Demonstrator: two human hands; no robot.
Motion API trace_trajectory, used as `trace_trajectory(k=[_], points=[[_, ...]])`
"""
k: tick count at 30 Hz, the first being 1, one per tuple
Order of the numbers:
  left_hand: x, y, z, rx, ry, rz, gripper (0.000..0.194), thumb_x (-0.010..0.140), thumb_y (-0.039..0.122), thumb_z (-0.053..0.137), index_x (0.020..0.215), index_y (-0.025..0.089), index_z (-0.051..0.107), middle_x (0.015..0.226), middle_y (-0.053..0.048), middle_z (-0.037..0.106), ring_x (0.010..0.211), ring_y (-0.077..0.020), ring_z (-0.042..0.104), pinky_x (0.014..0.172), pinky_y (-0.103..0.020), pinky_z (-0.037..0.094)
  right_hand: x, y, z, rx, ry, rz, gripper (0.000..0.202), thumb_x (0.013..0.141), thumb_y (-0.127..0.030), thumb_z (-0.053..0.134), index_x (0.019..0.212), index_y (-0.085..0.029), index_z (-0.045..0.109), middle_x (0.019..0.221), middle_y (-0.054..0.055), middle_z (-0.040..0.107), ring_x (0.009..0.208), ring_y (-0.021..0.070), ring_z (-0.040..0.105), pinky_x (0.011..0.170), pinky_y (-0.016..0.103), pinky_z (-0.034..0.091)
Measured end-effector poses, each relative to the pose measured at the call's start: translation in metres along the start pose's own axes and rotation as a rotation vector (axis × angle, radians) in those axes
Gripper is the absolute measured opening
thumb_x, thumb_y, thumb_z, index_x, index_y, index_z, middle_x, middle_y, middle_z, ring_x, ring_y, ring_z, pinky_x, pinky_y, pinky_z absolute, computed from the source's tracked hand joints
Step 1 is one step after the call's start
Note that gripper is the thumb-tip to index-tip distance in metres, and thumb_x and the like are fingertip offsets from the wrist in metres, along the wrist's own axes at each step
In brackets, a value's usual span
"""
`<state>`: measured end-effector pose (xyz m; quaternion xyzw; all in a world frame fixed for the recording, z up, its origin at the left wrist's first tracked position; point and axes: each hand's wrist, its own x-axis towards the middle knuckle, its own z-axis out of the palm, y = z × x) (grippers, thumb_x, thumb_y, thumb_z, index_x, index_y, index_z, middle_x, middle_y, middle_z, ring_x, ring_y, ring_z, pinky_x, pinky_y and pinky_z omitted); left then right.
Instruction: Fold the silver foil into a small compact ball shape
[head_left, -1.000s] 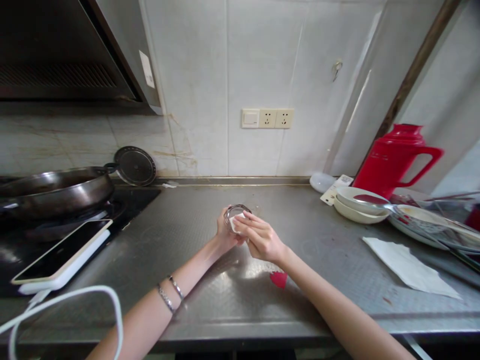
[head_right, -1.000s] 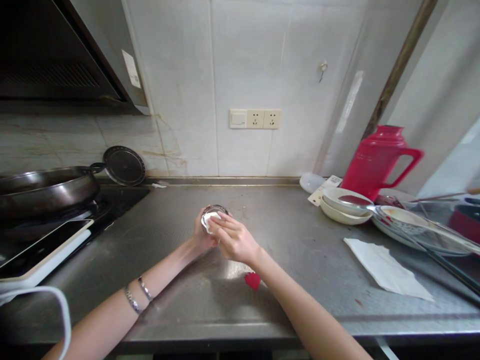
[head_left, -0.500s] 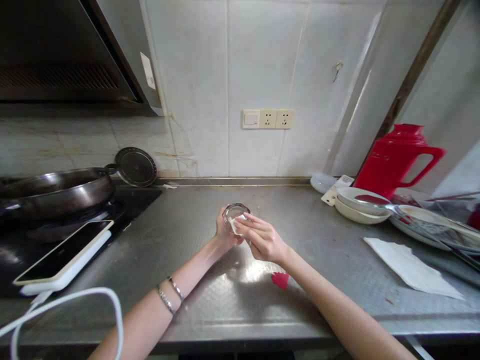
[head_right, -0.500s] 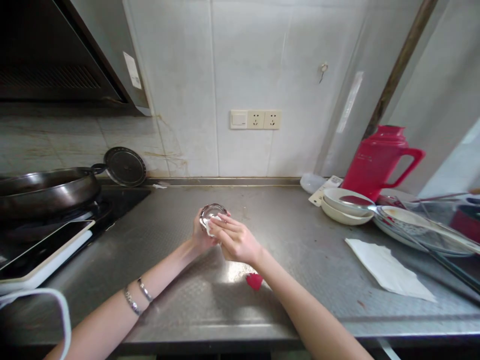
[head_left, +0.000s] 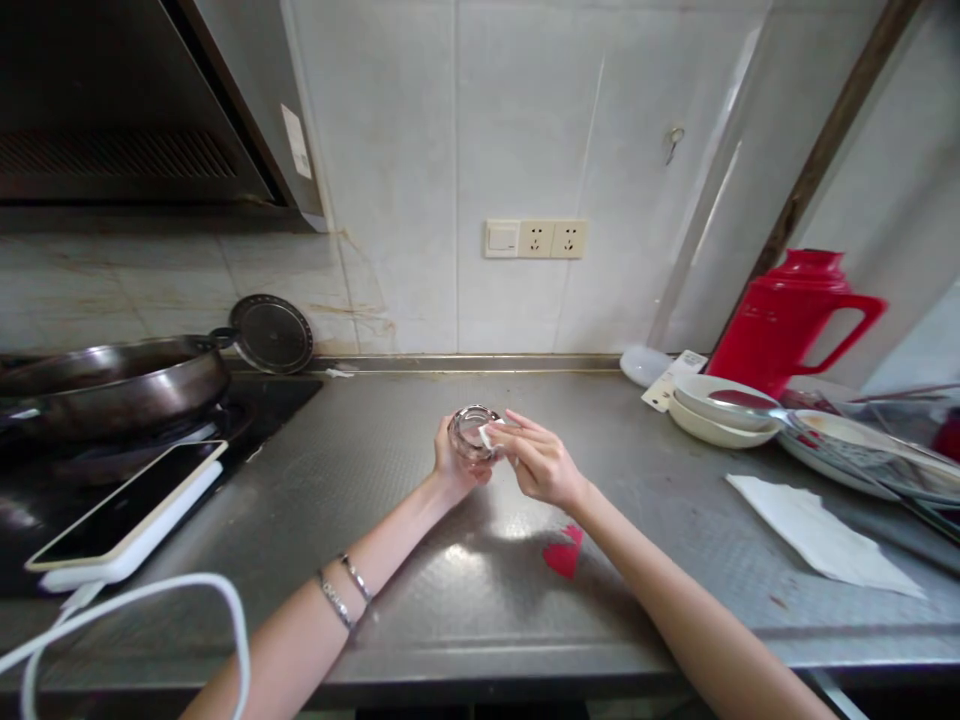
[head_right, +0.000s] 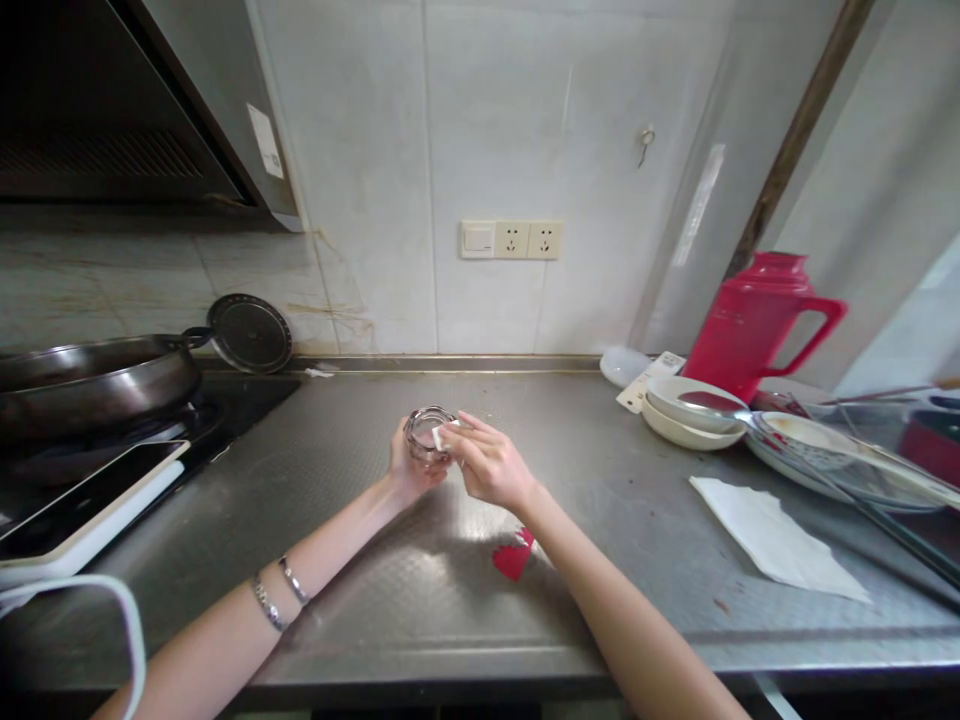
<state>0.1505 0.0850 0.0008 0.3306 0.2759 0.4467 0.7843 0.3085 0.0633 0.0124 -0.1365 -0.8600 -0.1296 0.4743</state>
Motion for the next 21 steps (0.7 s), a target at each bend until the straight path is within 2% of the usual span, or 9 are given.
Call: trace_trajectory(k=[3, 5, 8, 10, 14, 17, 21], points=[[-0.003, 0.003, 0.002, 0.018, -0.023, -0.012, 0.069, 0.077, 0.068, 0.028, 0.105, 0.013, 0.059, 0.062, -0.008, 0.063, 0.032, -0.0097, 0.040, 0.030, -0.020, 0.026, -0.003, 0.012, -0.006, 0.023, 0.099, 0.185, 0.027, 0.090, -0.013, 0.043, 0.105, -0.020, 0.064, 0.101, 0.008, 0.073, 0.095, 0.0193, 0.069, 0.096, 0.041, 0.050], [-0.004, 0.004, 0.002, 0.054, -0.036, -0.030, 0.071, 0.079, 0.069, 0.027, 0.109, 0.012, 0.057, 0.065, -0.009, 0.064, 0.035, -0.0131, 0.048, 0.030, -0.021, 0.033, -0.005, 0.017, -0.008, 0.011, 0.187, 0.405, 0.023, 0.092, -0.022, 0.044, 0.094, -0.020, 0.068, 0.090, 0.006, 0.074, 0.078, 0.0171, 0.070, 0.081, 0.033, 0.054], [-0.003, 0.006, 0.001, 0.116, -0.056, -0.029, 0.075, 0.079, 0.072, 0.028, 0.116, 0.012, 0.053, 0.069, -0.009, 0.065, 0.042, -0.0191, 0.059, 0.033, -0.028, 0.043, -0.005, 0.022, -0.008, 0.023, 0.290, 0.761, 0.033, 0.092, -0.039, 0.046, 0.082, -0.018, 0.070, 0.066, 0.002, 0.068, 0.056, 0.0132, 0.059, 0.057, 0.024, 0.047], [-0.002, 0.006, -0.001, 0.150, -0.062, -0.004, 0.074, 0.078, 0.074, 0.034, 0.120, 0.015, 0.050, 0.075, -0.008, 0.065, 0.050, -0.0221, 0.064, 0.036, -0.029, 0.048, -0.006, 0.027, -0.005, 0.113, 0.359, 0.905, 0.040, 0.090, -0.047, 0.047, 0.079, -0.017, 0.070, 0.062, 0.001, 0.064, 0.057, 0.0135, 0.056, 0.057, 0.024, 0.045], [0.002, 0.005, -0.002, 0.287, -0.043, 0.120, 0.067, 0.073, 0.063, 0.058, 0.125, 0.022, 0.048, 0.084, -0.005, 0.063, 0.056, -0.0184, 0.065, 0.038, -0.025, 0.050, -0.009, 0.040, 0.006, 0.445, 0.480, 1.029, 0.044, 0.082, -0.057, 0.052, 0.084, -0.017, 0.070, 0.079, 0.005, 0.068, 0.072, 0.0174, 0.060, 0.067, 0.029, 0.051], [0.004, 0.002, -0.001, 0.489, 0.033, 0.229, 0.068, 0.070, 0.049, 0.069, 0.130, 0.026, 0.046, 0.089, -0.004, 0.061, 0.053, -0.0121, 0.059, 0.034, -0.018, 0.043, -0.013, 0.043, 0.015, 0.605, 0.538, 1.108, 0.046, 0.073, -0.061, 0.060, 0.081, -0.017, 0.070, 0.079, 0.005, 0.068, 0.073, 0.0180, 0.060, 0.069, 0.032, 0.053], [0.004, -0.005, 0.002, 0.714, 0.173, 0.351, 0.083, 0.061, 0.036, 0.079, 0.134, 0.020, 0.043, 0.099, -0.008, 0.059, 0.061, -0.0103, 0.056, 0.036, -0.014, 0.039, -0.016, 0.038, 0.022, 0.727, 0.524, 1.157, 0.042, 0.070, -0.058, 0.064, 0.076, -0.016, 0.069, 0.076, 0.005, 0.068, 0.074, 0.0182, 0.060, 0.070, 0.032, 0.052]])
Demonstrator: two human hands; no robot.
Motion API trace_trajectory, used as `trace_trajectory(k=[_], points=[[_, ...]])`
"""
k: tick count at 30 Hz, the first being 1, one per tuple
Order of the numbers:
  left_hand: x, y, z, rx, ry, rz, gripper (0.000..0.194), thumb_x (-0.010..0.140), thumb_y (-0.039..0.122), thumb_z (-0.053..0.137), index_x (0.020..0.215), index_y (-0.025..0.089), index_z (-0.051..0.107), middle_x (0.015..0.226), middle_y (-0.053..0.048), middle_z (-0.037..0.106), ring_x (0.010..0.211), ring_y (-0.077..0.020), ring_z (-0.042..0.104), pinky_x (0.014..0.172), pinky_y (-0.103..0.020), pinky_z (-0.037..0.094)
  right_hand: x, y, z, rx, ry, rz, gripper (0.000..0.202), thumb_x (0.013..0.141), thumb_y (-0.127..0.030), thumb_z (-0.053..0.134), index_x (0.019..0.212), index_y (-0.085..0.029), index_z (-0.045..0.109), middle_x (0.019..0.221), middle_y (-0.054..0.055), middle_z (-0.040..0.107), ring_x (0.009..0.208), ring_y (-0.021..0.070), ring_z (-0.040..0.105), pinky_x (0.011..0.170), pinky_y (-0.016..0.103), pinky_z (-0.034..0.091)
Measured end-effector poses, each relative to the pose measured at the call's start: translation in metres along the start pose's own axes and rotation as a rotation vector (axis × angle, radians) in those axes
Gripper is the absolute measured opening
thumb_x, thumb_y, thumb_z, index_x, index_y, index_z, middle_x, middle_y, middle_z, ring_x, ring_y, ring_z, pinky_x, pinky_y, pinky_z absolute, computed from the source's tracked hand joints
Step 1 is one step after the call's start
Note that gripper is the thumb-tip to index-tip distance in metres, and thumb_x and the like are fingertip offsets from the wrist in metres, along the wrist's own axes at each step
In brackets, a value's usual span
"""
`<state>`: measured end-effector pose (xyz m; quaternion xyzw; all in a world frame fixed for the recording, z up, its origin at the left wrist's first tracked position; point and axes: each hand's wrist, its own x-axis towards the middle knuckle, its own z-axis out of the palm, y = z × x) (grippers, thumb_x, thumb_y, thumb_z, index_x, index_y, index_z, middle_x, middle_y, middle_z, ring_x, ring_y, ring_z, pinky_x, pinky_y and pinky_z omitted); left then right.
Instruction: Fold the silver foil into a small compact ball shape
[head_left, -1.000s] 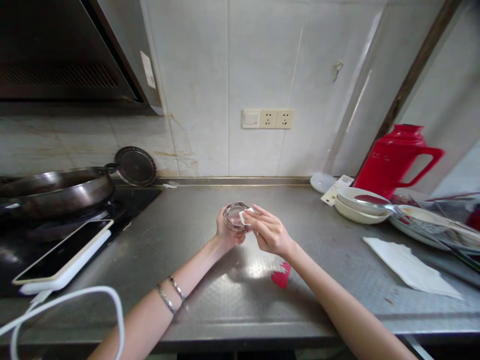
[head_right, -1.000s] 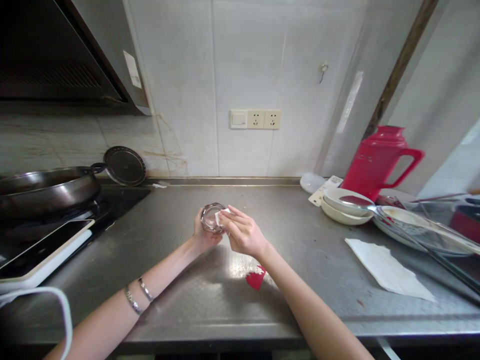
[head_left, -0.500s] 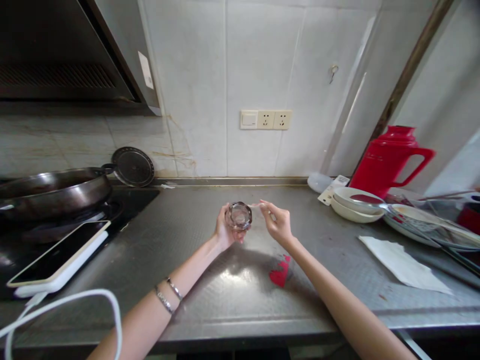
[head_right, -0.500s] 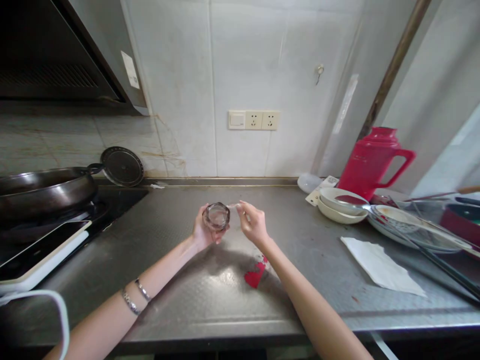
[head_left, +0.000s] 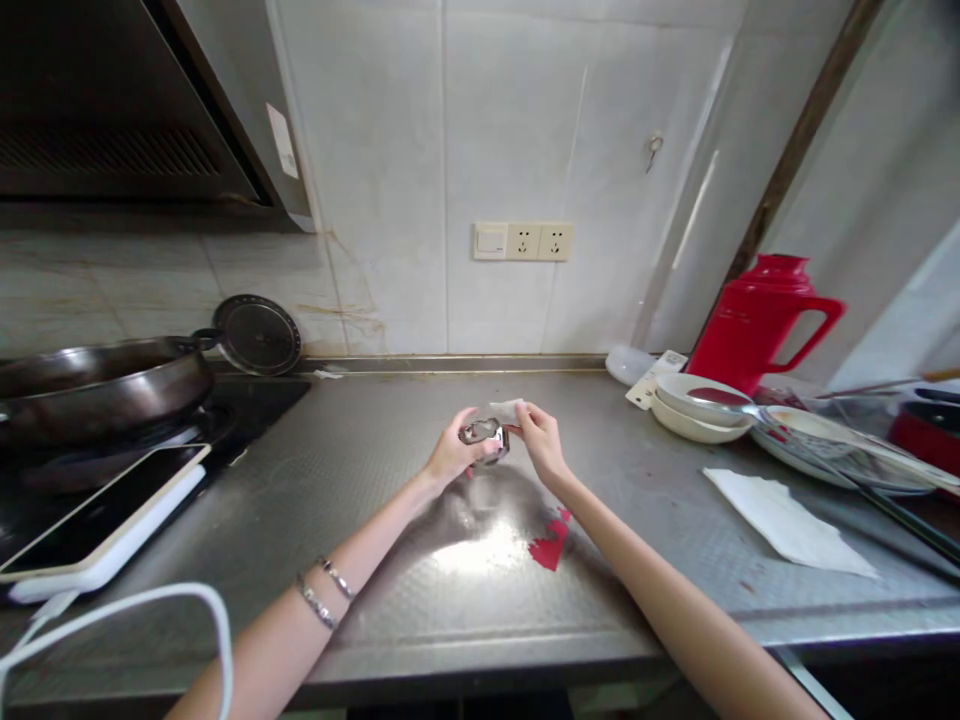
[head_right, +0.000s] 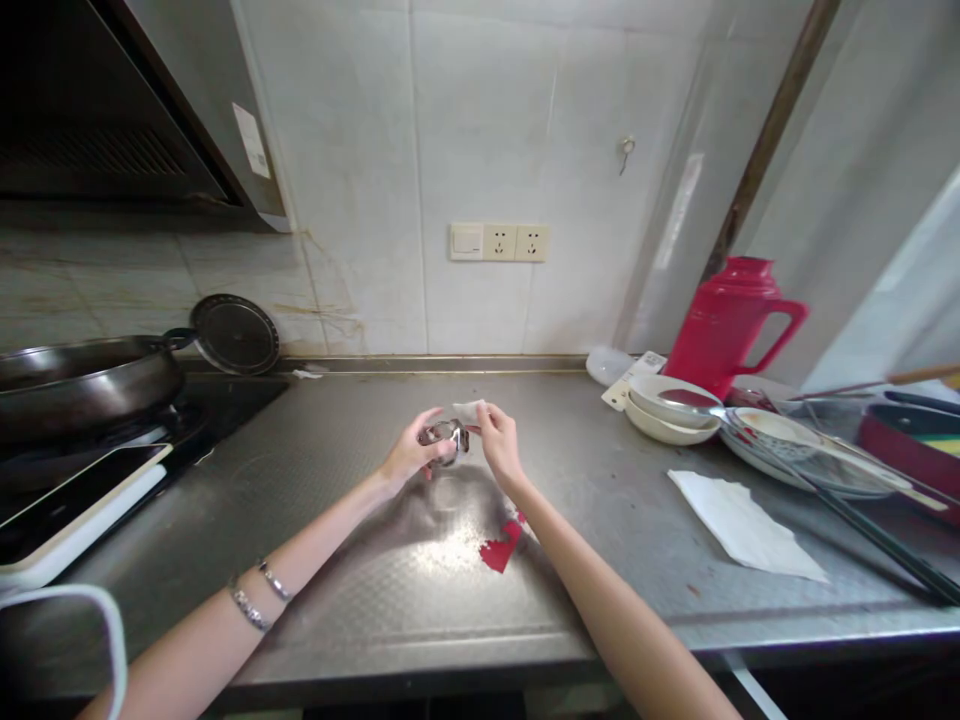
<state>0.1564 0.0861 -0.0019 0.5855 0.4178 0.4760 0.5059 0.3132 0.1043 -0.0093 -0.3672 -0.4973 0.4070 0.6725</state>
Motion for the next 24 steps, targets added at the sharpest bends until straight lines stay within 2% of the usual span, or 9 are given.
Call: trace_trajectory(k=[3, 6, 8, 10, 17, 20, 24], points=[[-0.001, -0.003, 0.003, 0.047, 0.036, 0.050, 0.089, 0.058, 0.034, 0.080, 0.134, 0.017, 0.037, 0.116, -0.013, 0.054, 0.074, -0.0146, 0.059, 0.044, -0.018, 0.045, -0.005, 0.002, 0.001, 0.014, -0.054, 0.068, 0.034, 0.070, -0.049, 0.067, 0.071, -0.015, 0.068, 0.071, 0.003, 0.066, 0.069, 0.0156, 0.057, 0.066, 0.027, 0.048], [0.002, -0.009, 0.002, 0.056, 0.090, 0.139, 0.091, 0.055, 0.031, 0.082, 0.132, 0.016, 0.037, 0.122, -0.015, 0.052, 0.092, -0.0210, 0.060, 0.068, -0.028, 0.054, -0.005, 0.003, 0.001, 0.087, -0.030, 0.144, 0.026, 0.065, -0.041, 0.070, 0.066, -0.016, 0.065, 0.067, 0.000, 0.063, 0.066, 0.0137, 0.055, 0.064, 0.024, 0.046], [0.005, -0.014, 0.001, 0.058, 0.113, 0.223, 0.092, 0.053, 0.029, 0.083, 0.131, 0.014, 0.039, 0.123, -0.015, 0.052, 0.107, -0.0247, 0.057, 0.089, -0.034, 0.049, -0.003, 0.005, 0.000, 0.121, 0.005, 0.180, 0.025, 0.064, -0.041, 0.070, 0.063, -0.016, 0.062, 0.063, -0.001, 0.060, 0.062, 0.0125, 0.052, 0.060, 0.023, 0.044], [0.007, -0.018, 0.000, 0.050, 0.099, 0.273, 0.094, 0.053, 0.029, 0.084, 0.133, 0.014, 0.037, 0.128, -0.016, 0.051, 0.116, -0.0264, 0.053, 0.101, -0.036, 0.042, -0.001, 0.006, 0.000, 0.131, 0.027, 0.202, 0.028, 0.066, -0.043, 0.069, 0.061, -0.017, 0.060, 0.058, -0.003, 0.056, 0.057, 0.0115, 0.049, 0.055, 0.023, 0.042], [0.001, -0.018, 0.005, 0.034, -0.077, 0.234, 0.106, 0.059, 0.028, 0.082, 0.145, 0.015, 0.022, 0.138, -0.017, 0.046, 0.123, -0.0282, 0.050, 0.108, -0.043, 0.036, -0.001, 0.007, 0.002, 0.165, 0.058, 0.272, 0.017, 0.062, -0.034, 0.069, 0.059, -0.019, 0.060, 0.060, -0.002, 0.061, 0.056, 0.0128, 0.052, 0.051, 0.022, 0.040], [-0.004, -0.017, 0.008, 0.022, -0.130, 0.230, 0.107, 0.061, 0.026, 0.081, 0.147, 0.016, 0.019, 0.140, -0.017, 0.045, 0.124, -0.0288, 0.049, 0.108, -0.045, 0.036, -0.003, 0.004, 0.007, 0.179, 0.013, 0.300, 0.013, 0.063, -0.031, 0.067, 0.066, -0.019, 0.066, 0.070, 0.000, 0.068, 0.064, 0.0155, 0.059, 0.057, 0.024, 0.046], [-0.008, -0.016, 0.011, -0.006, -0.152, 0.249, 0.098, 0.063, 0.025, 0.080, 0.144, 0.018, 0.026, 0.139, -0.016, 0.046, 0.125, -0.0294, 0.048, 0.107, -0.045, 0.037, -0.005, -0.001, 0.009, 0.214, -0.116, 0.381, 0.024, 0.070, -0.035, 0.062, 0.081, -0.017, 0.072, 0.084, 0.005, 0.073, 0.074, 0.0200, 0.066, 0.067, 0.030, 0.052]])
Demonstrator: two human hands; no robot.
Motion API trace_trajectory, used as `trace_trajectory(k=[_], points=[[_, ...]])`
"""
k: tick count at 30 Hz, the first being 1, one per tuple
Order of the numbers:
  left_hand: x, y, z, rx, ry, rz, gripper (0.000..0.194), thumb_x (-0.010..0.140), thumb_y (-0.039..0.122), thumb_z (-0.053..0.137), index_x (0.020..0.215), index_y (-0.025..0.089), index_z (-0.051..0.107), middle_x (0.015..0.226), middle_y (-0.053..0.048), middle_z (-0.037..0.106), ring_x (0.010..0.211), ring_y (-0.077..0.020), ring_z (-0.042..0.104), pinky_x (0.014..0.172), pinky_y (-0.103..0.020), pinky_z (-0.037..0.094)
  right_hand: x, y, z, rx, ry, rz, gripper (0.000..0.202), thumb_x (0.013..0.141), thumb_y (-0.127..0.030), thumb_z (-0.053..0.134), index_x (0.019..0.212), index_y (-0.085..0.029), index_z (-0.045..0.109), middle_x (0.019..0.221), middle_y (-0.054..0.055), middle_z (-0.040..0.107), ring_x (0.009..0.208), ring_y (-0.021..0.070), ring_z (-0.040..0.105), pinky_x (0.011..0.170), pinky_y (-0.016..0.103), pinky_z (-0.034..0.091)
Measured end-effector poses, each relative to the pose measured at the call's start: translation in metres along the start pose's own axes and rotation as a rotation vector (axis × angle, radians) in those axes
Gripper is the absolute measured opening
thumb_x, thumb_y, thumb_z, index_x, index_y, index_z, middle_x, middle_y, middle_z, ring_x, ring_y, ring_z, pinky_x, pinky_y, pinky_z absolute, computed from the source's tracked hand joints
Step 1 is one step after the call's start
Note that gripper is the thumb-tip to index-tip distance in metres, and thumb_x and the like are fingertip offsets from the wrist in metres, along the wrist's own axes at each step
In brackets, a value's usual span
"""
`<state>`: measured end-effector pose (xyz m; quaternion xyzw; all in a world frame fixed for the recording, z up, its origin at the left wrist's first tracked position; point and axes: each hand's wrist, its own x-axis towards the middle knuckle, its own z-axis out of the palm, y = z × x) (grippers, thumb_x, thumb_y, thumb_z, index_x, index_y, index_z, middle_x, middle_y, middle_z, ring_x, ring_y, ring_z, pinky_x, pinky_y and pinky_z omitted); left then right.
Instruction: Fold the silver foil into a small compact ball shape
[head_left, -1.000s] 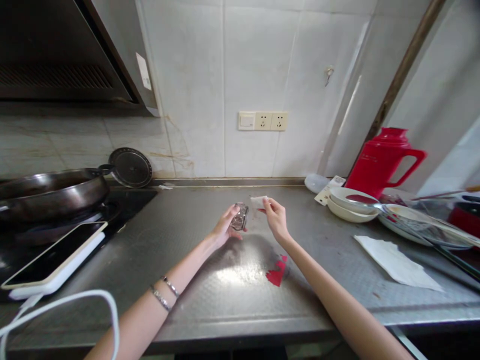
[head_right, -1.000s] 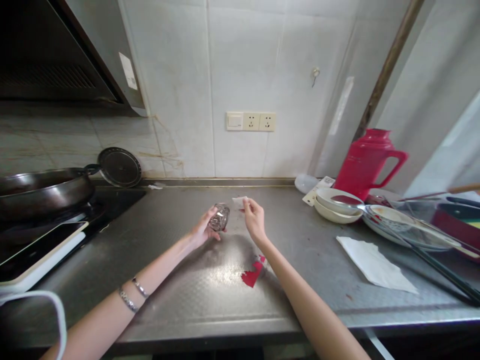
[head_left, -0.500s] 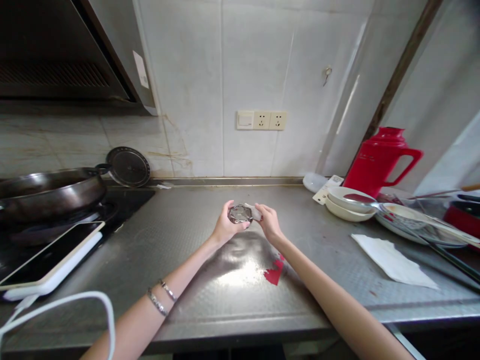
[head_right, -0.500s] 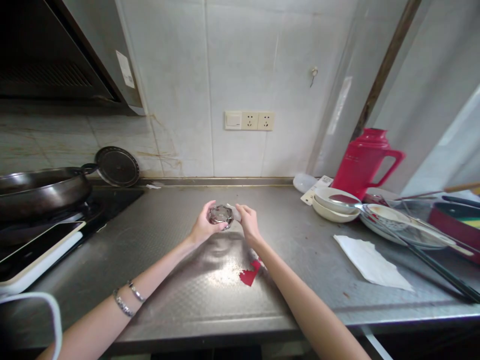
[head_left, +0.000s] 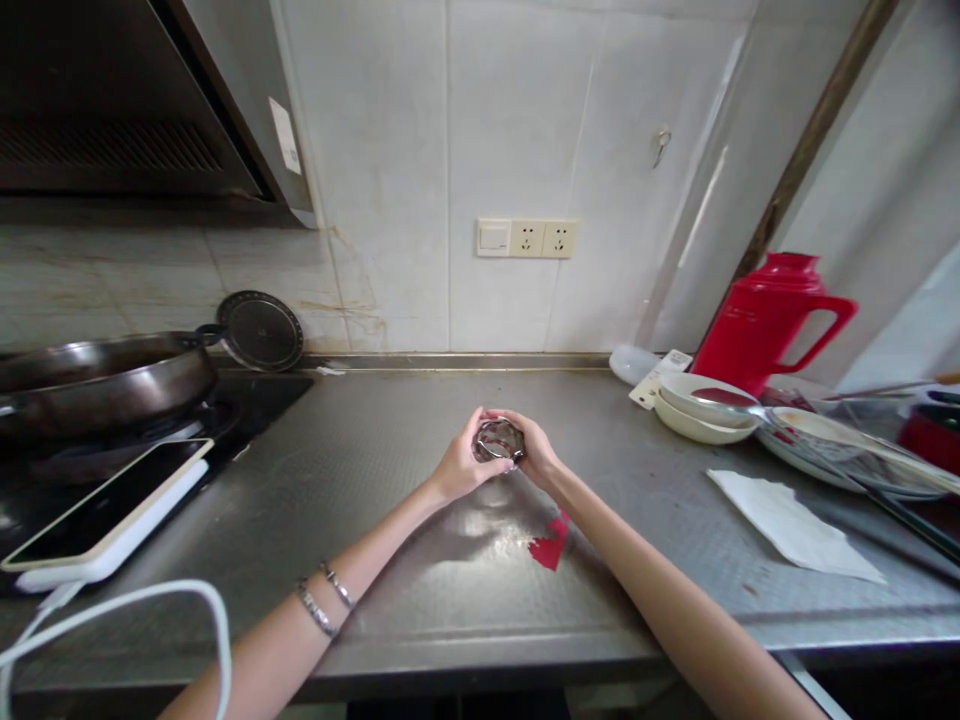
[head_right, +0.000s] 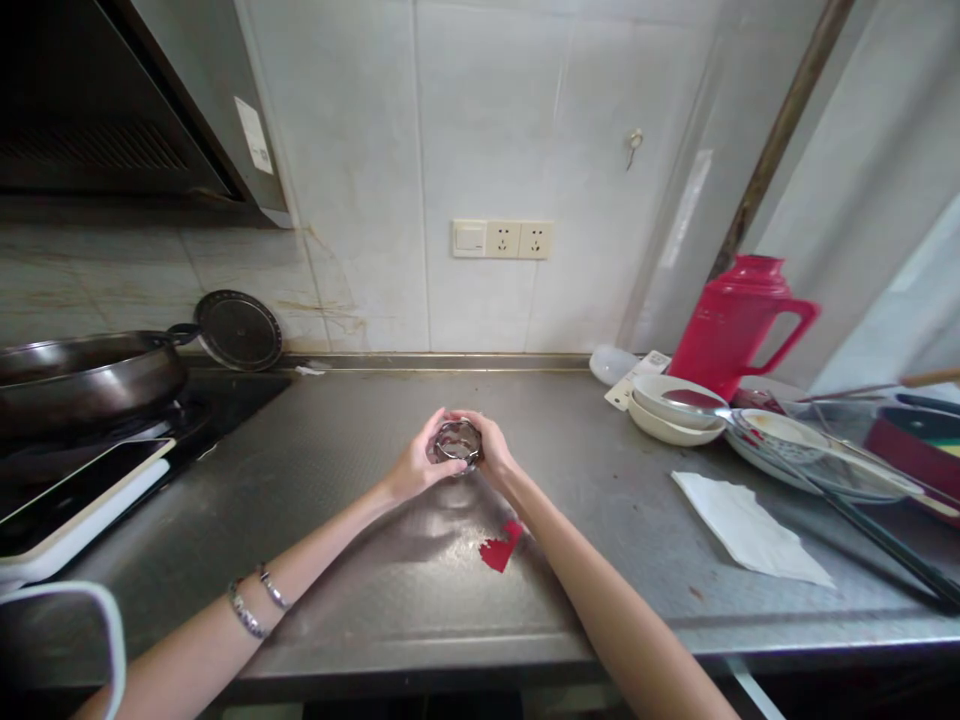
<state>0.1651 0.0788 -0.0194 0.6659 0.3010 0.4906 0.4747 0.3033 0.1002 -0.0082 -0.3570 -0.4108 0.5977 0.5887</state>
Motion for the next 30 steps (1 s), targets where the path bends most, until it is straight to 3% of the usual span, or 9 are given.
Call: trace_trajectory(k=[4, 8, 11, 18, 25, 30], points=[[0.001, 0.001, -0.001, -0.054, -0.052, 0.019, 0.083, 0.069, 0.027, 0.076, 0.139, 0.018, 0.034, 0.133, -0.015, 0.052, 0.121, -0.0278, 0.051, 0.105, -0.043, 0.039, -0.001, -0.003, -0.002, 0.034, -0.155, 0.044, 0.039, 0.081, -0.049, 0.052, 0.090, -0.017, 0.072, 0.092, 0.007, 0.074, 0.078, 0.0220, 0.069, 0.075, 0.034, 0.053], [0.004, -0.003, -0.004, -0.036, 0.009, -0.017, 0.094, 0.068, 0.028, 0.077, 0.145, 0.016, 0.023, 0.134, -0.016, 0.050, 0.122, -0.0276, 0.051, 0.106, -0.044, 0.038, 0.002, -0.002, -0.001, 0.040, -0.195, 0.089, 0.052, 0.083, -0.058, 0.045, 0.096, -0.015, 0.072, 0.091, 0.010, 0.074, 0.078, 0.0236, 0.069, 0.074, 0.036, 0.054], [0.005, -0.008, -0.007, -0.035, 0.040, -0.037, 0.099, 0.066, 0.029, 0.078, 0.146, 0.016, 0.020, 0.135, -0.016, 0.050, 0.122, -0.0280, 0.051, 0.107, -0.045, 0.037, 0.005, 0.002, 0.002, 0.025, -0.177, 0.078, 0.056, 0.083, -0.062, 0.043, 0.093, -0.015, 0.072, 0.087, 0.010, 0.074, 0.076, 0.0229, 0.069, 0.073, 0.035, 0.054], [0.005, -0.011, -0.006, 0.048, 0.107, -0.002, 0.096, 0.069, 0.033, 0.075, 0.147, 0.016, 0.020, 0.136, -0.016, 0.050, 0.126, -0.0281, 0.047, 0.109, -0.045, 0.034, 0.005, 0.008, 0.008, 0.042, -0.075, -0.012, 0.053, 0.080, -0.063, 0.048, 0.092, -0.017, 0.073, 0.097, 0.009, 0.073, 0.085, 0.0246, 0.068, 0.074, 0.035, 0.054], [0.004, -0.009, 0.000, 0.265, 0.237, 0.017, 0.090, 0.069, 0.037, 0.073, 0.143, 0.014, 0.028, 0.140, -0.019, 0.045, 0.133, -0.0320, 0.038, 0.110, -0.048, 0.029, 0.005, 0.012, 0.011, 0.033, 0.006, -0.091, 0.052, 0.076, -0.063, 0.052, 0.095, -0.018, 0.070, 0.109, 0.008, 0.070, 0.090, 0.0226, 0.066, 0.078, 0.032, 0.052], [0.005, -0.006, 0.004, 0.259, 0.314, 0.057, 0.088, 0.068, 0.038, 0.074, 0.141, 0.017, 0.030, 0.141, -0.018, 0.043, 0.135, -0.0312, 0.035, 0.111, -0.046, 0.027, 0.009, 0.017, 0.013, 0.049, 0.058, -0.109, 0.051, 0.074, -0.062, 0.054, 0.097, -0.019, 0.069, 0.109, 0.007, 0.070, 0.092, 0.0223, 0.066, 0.079, 0.032, 0.052]])
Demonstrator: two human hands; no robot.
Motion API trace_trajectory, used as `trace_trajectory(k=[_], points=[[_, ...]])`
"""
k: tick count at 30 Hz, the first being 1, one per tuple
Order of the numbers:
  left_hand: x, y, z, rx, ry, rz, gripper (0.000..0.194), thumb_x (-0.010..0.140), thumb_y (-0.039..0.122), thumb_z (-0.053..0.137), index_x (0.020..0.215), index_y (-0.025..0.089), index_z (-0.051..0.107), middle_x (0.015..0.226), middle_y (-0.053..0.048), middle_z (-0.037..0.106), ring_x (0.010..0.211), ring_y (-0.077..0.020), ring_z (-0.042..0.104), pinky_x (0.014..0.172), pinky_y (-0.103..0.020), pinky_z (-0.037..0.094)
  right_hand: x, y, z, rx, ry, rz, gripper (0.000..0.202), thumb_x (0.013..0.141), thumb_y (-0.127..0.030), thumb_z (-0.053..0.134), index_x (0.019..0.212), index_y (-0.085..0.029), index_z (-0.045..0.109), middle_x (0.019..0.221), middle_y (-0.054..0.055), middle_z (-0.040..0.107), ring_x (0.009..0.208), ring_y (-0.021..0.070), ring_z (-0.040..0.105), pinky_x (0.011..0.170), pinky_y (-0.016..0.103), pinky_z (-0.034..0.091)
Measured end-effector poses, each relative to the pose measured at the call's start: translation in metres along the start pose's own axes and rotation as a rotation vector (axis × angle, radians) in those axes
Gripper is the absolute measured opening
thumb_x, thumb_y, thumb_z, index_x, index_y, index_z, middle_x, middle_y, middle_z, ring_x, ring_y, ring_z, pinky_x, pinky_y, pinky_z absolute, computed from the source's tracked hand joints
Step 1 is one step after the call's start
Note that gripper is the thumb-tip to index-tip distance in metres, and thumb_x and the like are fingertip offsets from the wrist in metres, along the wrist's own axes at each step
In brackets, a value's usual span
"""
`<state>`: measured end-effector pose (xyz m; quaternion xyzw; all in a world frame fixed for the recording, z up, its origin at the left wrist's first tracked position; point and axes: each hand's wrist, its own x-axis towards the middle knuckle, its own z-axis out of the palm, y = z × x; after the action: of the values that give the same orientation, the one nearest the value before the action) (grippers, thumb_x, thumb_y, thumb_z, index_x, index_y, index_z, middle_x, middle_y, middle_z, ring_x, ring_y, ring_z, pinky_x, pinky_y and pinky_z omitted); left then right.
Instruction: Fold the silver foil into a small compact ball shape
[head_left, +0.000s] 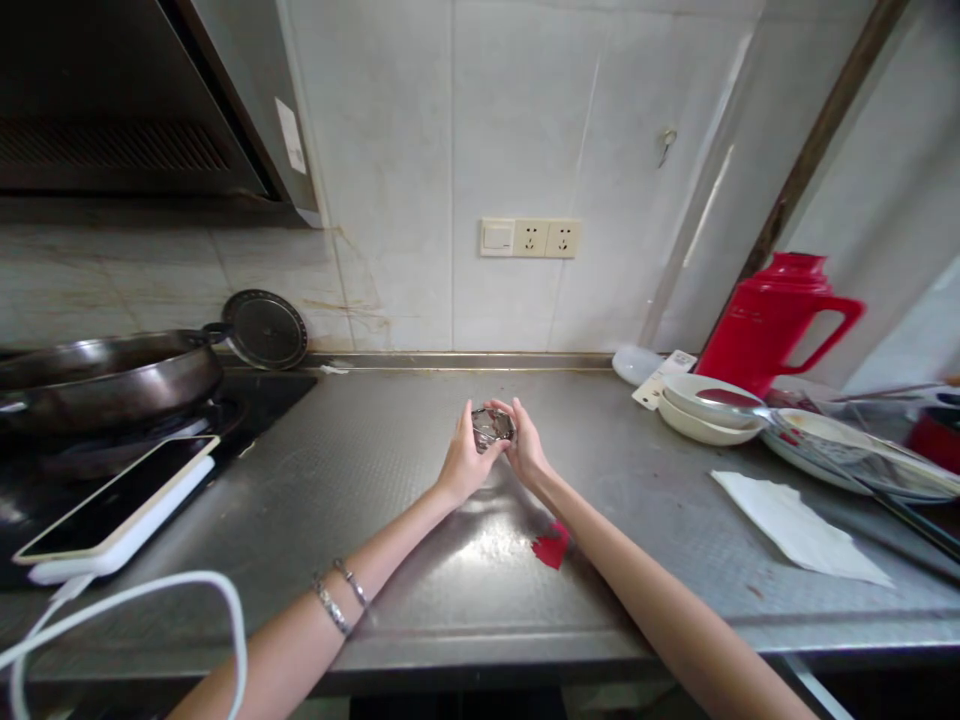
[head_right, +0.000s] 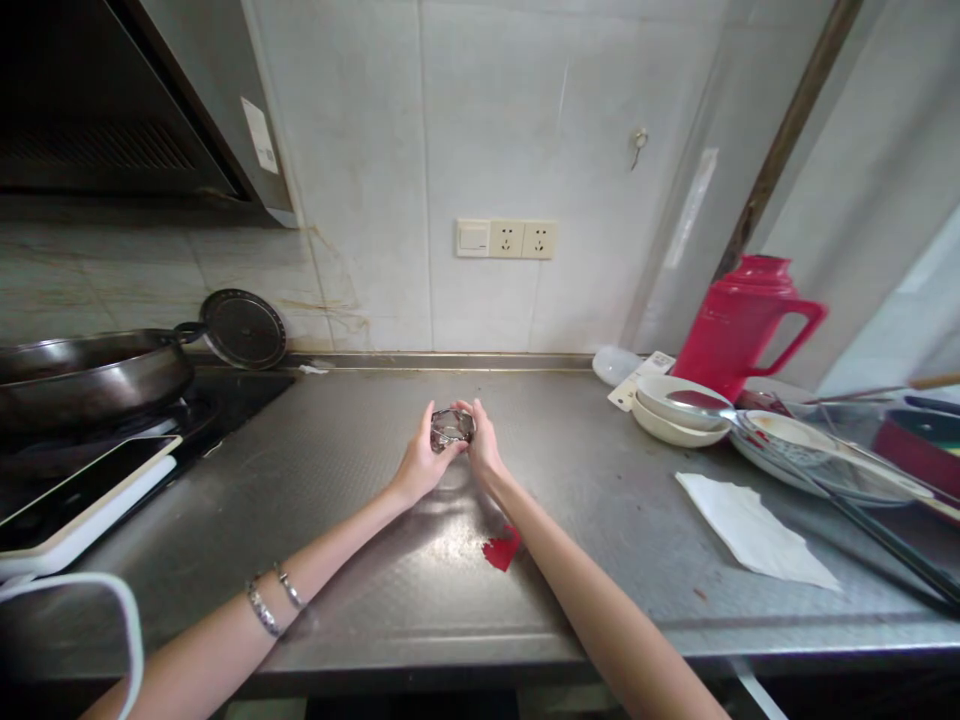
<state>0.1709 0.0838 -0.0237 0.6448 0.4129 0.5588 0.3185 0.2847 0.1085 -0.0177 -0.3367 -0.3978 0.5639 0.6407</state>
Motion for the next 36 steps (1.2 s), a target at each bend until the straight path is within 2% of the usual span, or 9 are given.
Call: trace_trajectory(k=[3, 5, 8, 11, 15, 18, 21, 28, 36], points=[[0.000, -0.002, 0.003, -0.025, 0.007, -0.048, 0.095, 0.064, 0.037, 0.077, 0.142, 0.015, 0.027, 0.138, -0.020, 0.044, 0.133, -0.0333, 0.038, 0.110, -0.048, 0.028, 0.006, 0.002, 0.000, -0.024, -0.004, -0.012, 0.052, 0.075, -0.064, 0.052, 0.095, -0.020, 0.069, 0.103, 0.006, 0.072, 0.089, 0.0218, 0.066, 0.080, 0.033, 0.052], [0.000, -0.006, 0.004, -0.050, -0.014, -0.083, 0.099, 0.063, 0.035, 0.078, 0.143, 0.013, 0.025, 0.141, -0.021, 0.040, 0.134, -0.0344, 0.035, 0.111, -0.049, 0.026, 0.012, 0.002, -0.001, -0.039, -0.019, 0.001, 0.052, 0.075, -0.065, 0.050, 0.090, -0.020, 0.070, 0.097, 0.006, 0.073, 0.086, 0.0215, 0.067, 0.078, 0.033, 0.052], [0.001, -0.012, 0.003, -0.101, -0.074, -0.102, 0.092, 0.066, 0.030, 0.076, 0.142, 0.014, 0.027, 0.145, -0.019, 0.036, 0.136, -0.0332, 0.031, 0.114, -0.047, 0.022, 0.020, 0.001, -0.004, -0.030, -0.028, 0.064, 0.052, 0.076, -0.065, 0.049, 0.083, -0.019, 0.072, 0.090, 0.007, 0.074, 0.080, 0.0209, 0.067, 0.070, 0.031, 0.053], [0.006, -0.014, 0.000, -0.129, -0.112, -0.078, 0.084, 0.064, 0.027, 0.077, 0.136, 0.015, 0.037, 0.139, -0.017, 0.043, 0.131, -0.0310, 0.040, 0.111, -0.045, 0.029, 0.025, -0.004, -0.006, -0.022, -0.025, 0.109, 0.052, 0.078, -0.063, 0.048, 0.077, -0.017, 0.072, 0.084, 0.007, 0.074, 0.072, 0.0199, 0.066, 0.063, 0.029, 0.053], [0.013, -0.012, -0.005, -0.093, -0.081, -0.043, 0.082, 0.052, 0.027, 0.085, 0.123, 0.014, 0.048, 0.129, -0.017, 0.051, 0.120, -0.0301, 0.051, 0.106, -0.044, 0.037, 0.023, -0.013, -0.003, -0.017, -0.126, 0.152, 0.055, 0.082, -0.061, 0.043, 0.074, -0.016, 0.073, 0.075, 0.009, 0.073, 0.067, 0.0207, 0.066, 0.064, 0.032, 0.053], [0.015, -0.012, -0.006, -0.154, -0.159, -0.060, 0.079, 0.053, 0.027, 0.084, 0.121, 0.015, 0.046, 0.120, -0.014, 0.059, 0.112, -0.0276, 0.057, 0.103, -0.044, 0.041, 0.019, -0.017, 0.003, -0.021, -0.178, 0.172, 0.058, 0.084, -0.061, 0.040, 0.074, -0.015, 0.073, 0.071, 0.009, 0.073, 0.068, 0.0215, 0.067, 0.066, 0.033, 0.054], [0.013, -0.014, -0.008, -0.147, -0.211, -0.060, 0.078, 0.057, 0.029, 0.082, 0.123, 0.015, 0.043, 0.118, -0.013, 0.061, 0.109, -0.0259, 0.059, 0.101, -0.043, 0.042, 0.014, -0.017, 0.007, -0.036, -0.168, 0.170, 0.059, 0.085, -0.061, 0.038, 0.074, -0.015, 0.074, 0.070, 0.009, 0.073, 0.070, 0.0215, 0.067, 0.067, 0.032, 0.055], [0.009, -0.018, -0.006, -0.067, -0.160, 0.017, 0.077, 0.060, 0.030, 0.080, 0.121, 0.013, 0.037, 0.118, -0.015, 0.058, 0.110, -0.0265, 0.057, 0.099, -0.045, 0.043, 0.008, -0.017, 0.009, -0.044, -0.079, 0.161, 0.060, 0.087, -0.059, 0.035, 0.070, -0.016, 0.073, 0.071, 0.008, 0.073, 0.071, 0.0212, 0.067, 0.068, 0.031, 0.053], [0.008, -0.018, -0.003, -0.042, -0.041, 0.027, 0.075, 0.057, 0.036, 0.083, 0.116, 0.016, 0.042, 0.114, -0.013, 0.058, 0.110, -0.0271, 0.056, 0.098, -0.045, 0.042, 0.016, -0.003, 0.004, -0.121, 0.026, 0.022, 0.058, 0.079, -0.067, 0.041, 0.075, -0.018, 0.073, 0.079, 0.006, 0.074, 0.077, 0.0224, 0.067, 0.075, 0.032, 0.051]])
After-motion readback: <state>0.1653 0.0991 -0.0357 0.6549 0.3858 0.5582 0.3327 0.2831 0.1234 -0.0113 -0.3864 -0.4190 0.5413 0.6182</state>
